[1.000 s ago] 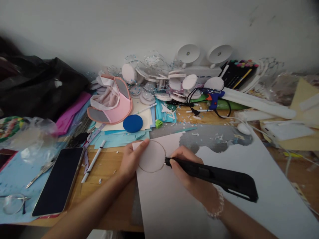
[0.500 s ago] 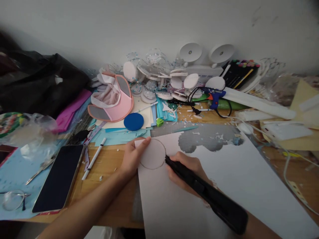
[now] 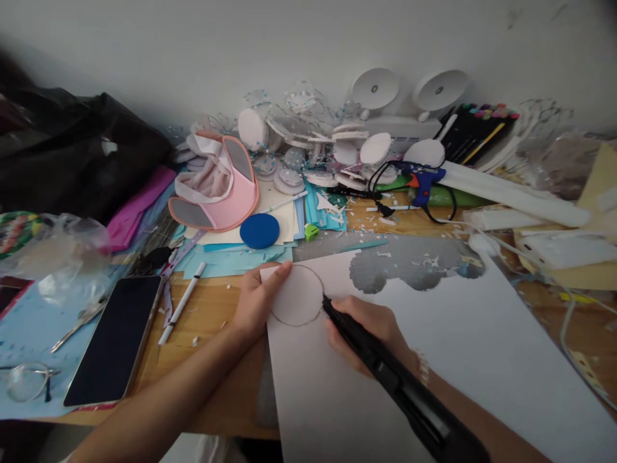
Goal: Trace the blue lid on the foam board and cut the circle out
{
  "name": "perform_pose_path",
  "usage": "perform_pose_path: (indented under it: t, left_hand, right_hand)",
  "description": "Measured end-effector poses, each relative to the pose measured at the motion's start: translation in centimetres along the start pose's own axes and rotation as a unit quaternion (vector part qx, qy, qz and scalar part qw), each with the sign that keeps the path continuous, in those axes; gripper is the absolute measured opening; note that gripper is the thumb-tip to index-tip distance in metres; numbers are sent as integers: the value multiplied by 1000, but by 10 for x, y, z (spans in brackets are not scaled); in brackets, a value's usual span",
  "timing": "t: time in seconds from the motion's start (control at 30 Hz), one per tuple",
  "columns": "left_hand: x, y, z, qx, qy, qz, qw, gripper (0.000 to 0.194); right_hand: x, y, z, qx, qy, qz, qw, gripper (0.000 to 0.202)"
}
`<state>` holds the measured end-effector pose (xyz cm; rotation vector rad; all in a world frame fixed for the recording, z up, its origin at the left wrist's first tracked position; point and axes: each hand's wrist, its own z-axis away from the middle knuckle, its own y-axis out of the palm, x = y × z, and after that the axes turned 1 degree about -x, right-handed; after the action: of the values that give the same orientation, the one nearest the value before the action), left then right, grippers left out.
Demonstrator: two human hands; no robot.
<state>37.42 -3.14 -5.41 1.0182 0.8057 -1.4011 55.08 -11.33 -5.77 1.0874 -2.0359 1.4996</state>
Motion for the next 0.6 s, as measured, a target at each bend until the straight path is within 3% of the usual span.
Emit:
perform_pose_path:
  t: [0.1,0.37,0.6]
  left_hand:
    - [-1,1,0,-4,1,6,1000,40]
    - [1,-1,-1,0,2,8,1000,40]
    - [-1,1,0,2,-3,18,1000,41]
  right_hand:
    - [1,1,0,-2,-7,-1,1000,8]
    - [18,-9,-1,10,83,-82,993,13]
    - [16,1,3,-21,16,-17,1000,11]
